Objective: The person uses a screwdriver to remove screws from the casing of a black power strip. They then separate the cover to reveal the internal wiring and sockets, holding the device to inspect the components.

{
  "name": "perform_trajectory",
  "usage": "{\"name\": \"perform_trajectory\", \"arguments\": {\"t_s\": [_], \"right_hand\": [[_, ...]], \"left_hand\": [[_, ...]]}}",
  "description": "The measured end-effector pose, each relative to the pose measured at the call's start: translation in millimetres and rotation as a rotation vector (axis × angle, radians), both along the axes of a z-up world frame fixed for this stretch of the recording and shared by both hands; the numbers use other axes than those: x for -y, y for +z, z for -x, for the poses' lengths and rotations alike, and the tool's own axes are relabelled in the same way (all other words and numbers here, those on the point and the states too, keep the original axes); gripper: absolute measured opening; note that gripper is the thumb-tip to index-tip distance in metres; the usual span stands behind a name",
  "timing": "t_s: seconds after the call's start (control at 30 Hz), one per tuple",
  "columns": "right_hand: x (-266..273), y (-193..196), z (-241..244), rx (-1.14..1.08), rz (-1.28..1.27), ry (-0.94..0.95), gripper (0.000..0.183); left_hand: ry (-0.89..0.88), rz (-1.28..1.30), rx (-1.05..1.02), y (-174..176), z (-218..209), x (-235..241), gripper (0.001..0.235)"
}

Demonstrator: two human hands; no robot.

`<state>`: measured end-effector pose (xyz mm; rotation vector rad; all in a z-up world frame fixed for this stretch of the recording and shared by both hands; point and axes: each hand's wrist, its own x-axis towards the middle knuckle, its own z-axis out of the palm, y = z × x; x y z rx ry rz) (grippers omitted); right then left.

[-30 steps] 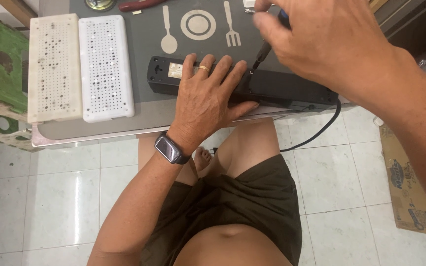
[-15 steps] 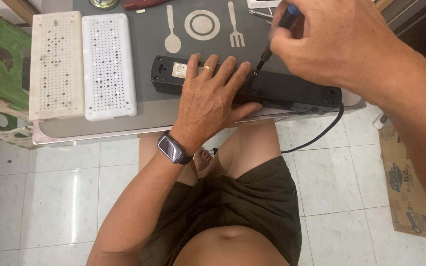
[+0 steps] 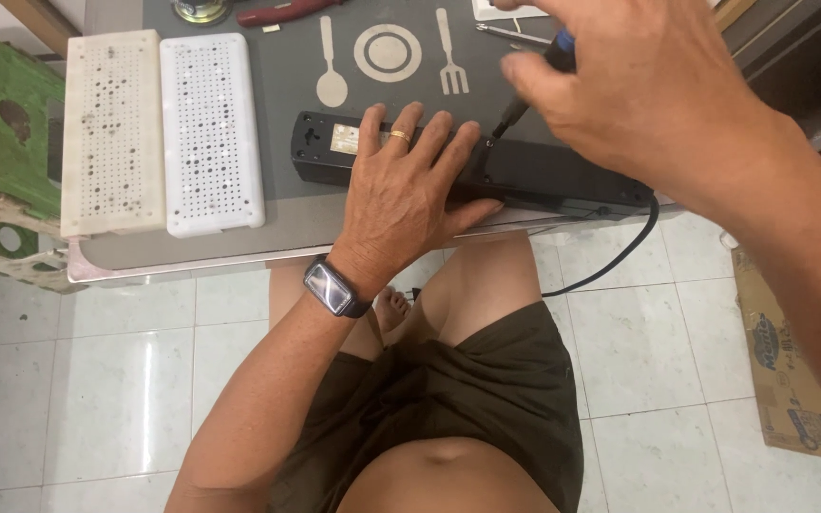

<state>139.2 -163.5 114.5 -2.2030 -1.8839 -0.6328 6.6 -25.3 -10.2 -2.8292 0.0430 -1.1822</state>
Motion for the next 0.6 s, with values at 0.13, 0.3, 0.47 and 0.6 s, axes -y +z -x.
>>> {"name": "perform_trajectory", "arguments": {"t_s": [0.13,0.3,0.47,0.6], "right_hand": [[-1.4,5.4,7.1,-0.346,0.102,-0.186,0.011],[-1.5,0.4,5.1,-0.075,-0.034,0.014,0.029],[-0.2,2.2,5.4,-0.119,-0.068,0.06,0.036],[5.7,4.1,6.6,-0.311,0.028,-0.226,0.011]], "left_hand": [[0.003,0.003,0.003,-0.9,-0.4,0.1,0.071],[-0.006,-0.002,0.008,-2.3,-0.9,-0.4,0.071],[0.011,-0.012,-0.008,0.8,-1.5,0.4,0.072],[-0.003,0.01,-0.006,4.4,-2.2,1.2,0.073]]}}
